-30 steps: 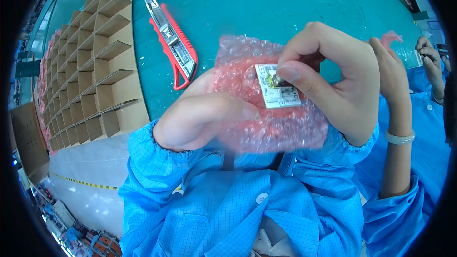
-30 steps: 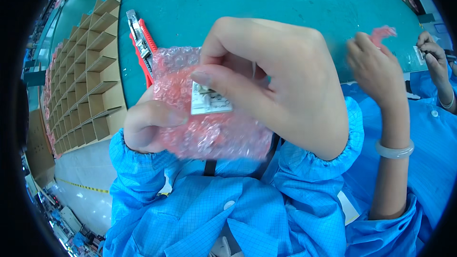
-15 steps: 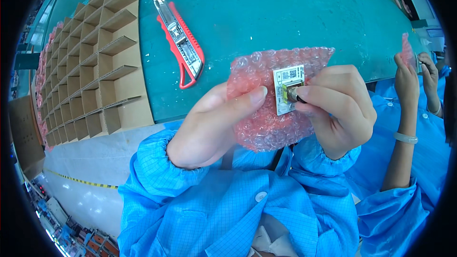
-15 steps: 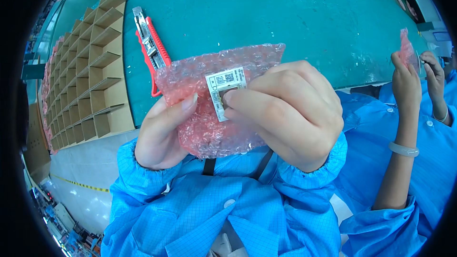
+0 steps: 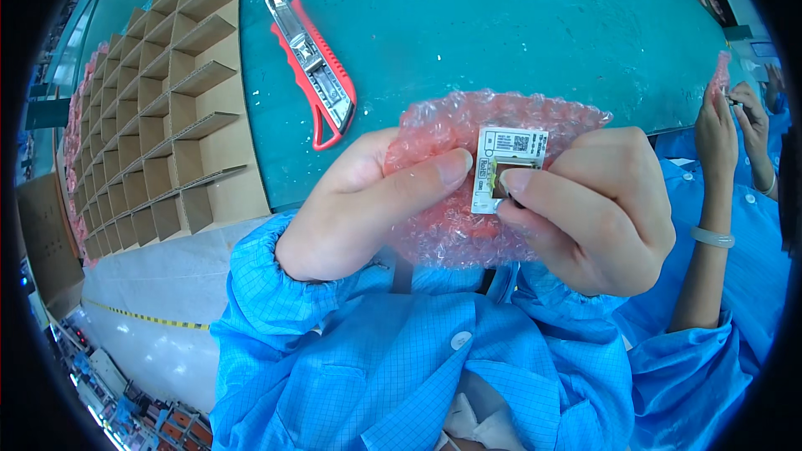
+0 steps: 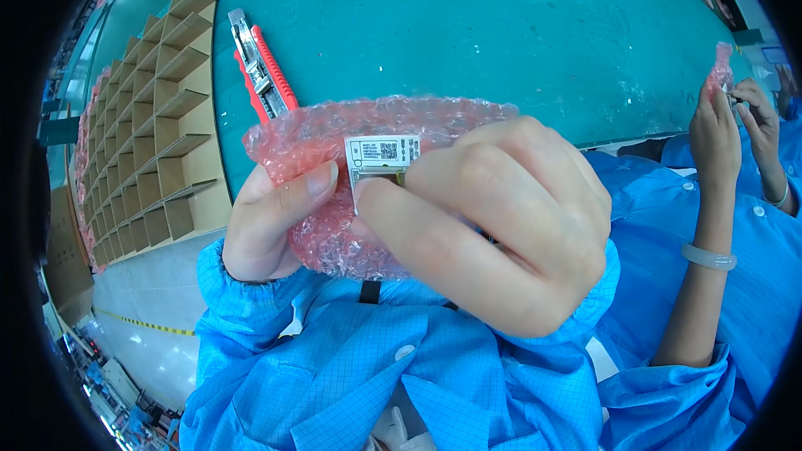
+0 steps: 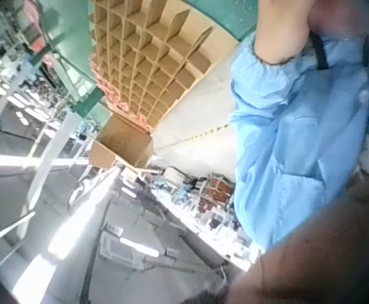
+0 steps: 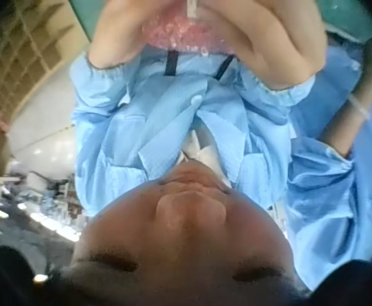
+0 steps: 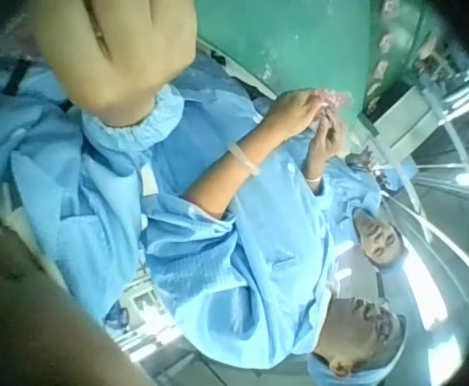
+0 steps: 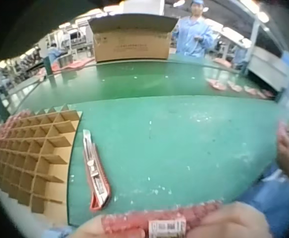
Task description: The recorder removes electronic components from pink bubble wrap packaging and places them into organized slots in a cardboard divider tray.
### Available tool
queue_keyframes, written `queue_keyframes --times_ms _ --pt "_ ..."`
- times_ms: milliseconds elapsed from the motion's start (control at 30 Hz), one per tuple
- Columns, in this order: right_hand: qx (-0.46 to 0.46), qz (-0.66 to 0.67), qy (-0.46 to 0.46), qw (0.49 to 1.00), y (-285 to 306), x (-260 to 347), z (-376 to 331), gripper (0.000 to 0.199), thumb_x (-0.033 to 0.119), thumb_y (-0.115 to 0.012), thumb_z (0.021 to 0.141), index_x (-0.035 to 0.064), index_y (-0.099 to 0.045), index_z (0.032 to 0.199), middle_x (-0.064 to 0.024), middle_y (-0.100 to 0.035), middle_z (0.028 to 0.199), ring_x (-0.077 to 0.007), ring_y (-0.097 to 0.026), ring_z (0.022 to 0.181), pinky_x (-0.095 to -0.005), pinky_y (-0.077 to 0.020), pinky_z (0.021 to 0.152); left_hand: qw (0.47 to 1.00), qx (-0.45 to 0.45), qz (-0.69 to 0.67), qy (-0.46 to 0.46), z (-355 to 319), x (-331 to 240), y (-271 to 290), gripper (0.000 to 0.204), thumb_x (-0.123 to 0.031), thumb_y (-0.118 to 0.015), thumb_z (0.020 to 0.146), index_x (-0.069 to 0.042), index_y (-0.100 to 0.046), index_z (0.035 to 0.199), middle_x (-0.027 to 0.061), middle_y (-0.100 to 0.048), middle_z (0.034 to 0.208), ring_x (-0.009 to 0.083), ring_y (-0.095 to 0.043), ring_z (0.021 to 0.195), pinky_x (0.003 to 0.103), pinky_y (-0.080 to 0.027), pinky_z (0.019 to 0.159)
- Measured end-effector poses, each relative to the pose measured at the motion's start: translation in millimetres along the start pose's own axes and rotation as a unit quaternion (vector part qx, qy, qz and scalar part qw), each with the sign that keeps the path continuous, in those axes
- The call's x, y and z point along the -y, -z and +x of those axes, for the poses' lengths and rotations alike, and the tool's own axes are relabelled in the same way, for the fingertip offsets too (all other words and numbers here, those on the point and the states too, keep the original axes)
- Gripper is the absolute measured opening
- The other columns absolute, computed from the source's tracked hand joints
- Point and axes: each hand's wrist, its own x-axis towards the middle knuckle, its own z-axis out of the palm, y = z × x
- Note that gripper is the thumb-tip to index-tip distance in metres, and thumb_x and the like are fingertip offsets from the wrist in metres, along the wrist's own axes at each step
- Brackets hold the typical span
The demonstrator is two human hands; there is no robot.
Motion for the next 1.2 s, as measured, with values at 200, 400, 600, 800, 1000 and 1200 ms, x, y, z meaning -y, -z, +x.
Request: queue_keyframes --times_ms 200,400,600,800,1000,1200 --pt "-0.105 0.086 -0.088 0.987 -20 -17 -11 0.022 0.015 -0.074 0.069 0.0017 -0.061 0.081 -0.0066 -0.057 0.071 -0.0179 -0.054 0.066 -0.0283 -0.0430 0.062 0.997 -0.026 0.018 -0.065 -3 6 -4 0.036 -0.016 -0.042 0.095 0.003 -0.044 0.125 0.0090 -0.056 0.116 0.0137 -0.053 0.104 0.028 -0.042 0.090" --pt "-0.259 0.547 -0.302 0.736 -45 -9 -27 0.016 0.016 -0.064 0.083 0.0051 -0.054 0.087 -0.0040 -0.056 0.087 -0.0127 -0.056 0.079 -0.0266 -0.0450 0.071 0.992 -0.029 0.095 -0.074 -15 4 -14 0.042 -0.022 -0.040 0.096 0.005 -0.041 0.128 0.0098 -0.054 0.119 0.0154 -0.051 0.107 0.028 -0.040 0.092" --pt "-0.287 0.668 -0.396 0.561 -48 13 -19 0.011 0.010 -0.058 0.086 0.0087 -0.048 0.091 -0.0046 -0.056 0.096 -0.0124 -0.057 0.088 -0.0271 -0.0479 0.076 0.991 -0.048 0.097 -0.085 -20 -4 -22 0.045 -0.029 -0.038 0.097 0.005 -0.044 0.126 0.0094 -0.056 0.115 0.0153 -0.053 0.104 0.028 -0.041 0.088" --pt "-0.279 0.710 -0.384 0.520 -47 20 -21 0.015 0.012 -0.058 0.086 0.0086 -0.047 0.097 -0.0073 -0.057 0.105 -0.0167 -0.058 0.097 -0.0328 -0.0499 0.082 0.988 -0.062 0.113 -0.087 -26 -2 -24 0.045 -0.029 -0.038 0.097 0.005 -0.044 0.125 0.0095 -0.056 0.115 0.0150 -0.053 0.103 0.028 -0.041 0.087" --pt "-0.288 0.714 -0.412 0.487 -47 21 -23 0.021 0.011 -0.057 0.086 0.0075 -0.047 0.104 -0.0078 -0.057 0.105 -0.0183 -0.058 0.098 -0.0337 -0.0494 0.083 0.990 -0.056 0.095 -0.092 -25 0 -26 0.045 -0.030 -0.038 0.096 0.004 -0.044 0.126 0.0094 -0.055 0.116 0.0156 -0.053 0.104 0.029 -0.041 0.088" --pt "-0.277 0.708 -0.403 0.509 -54 10 -31 0.020 0.013 -0.055 0.088 0.0062 -0.047 0.106 -0.0067 -0.056 0.103 -0.0158 -0.057 0.096 -0.0308 -0.0480 0.082 0.988 -0.049 0.109 -0.099 -22 -1 -22 0.046 -0.031 -0.038 0.096 0.004 -0.044 0.126 0.0096 -0.055 0.116 0.0157 -0.053 0.105 0.029 -0.041 0.090"
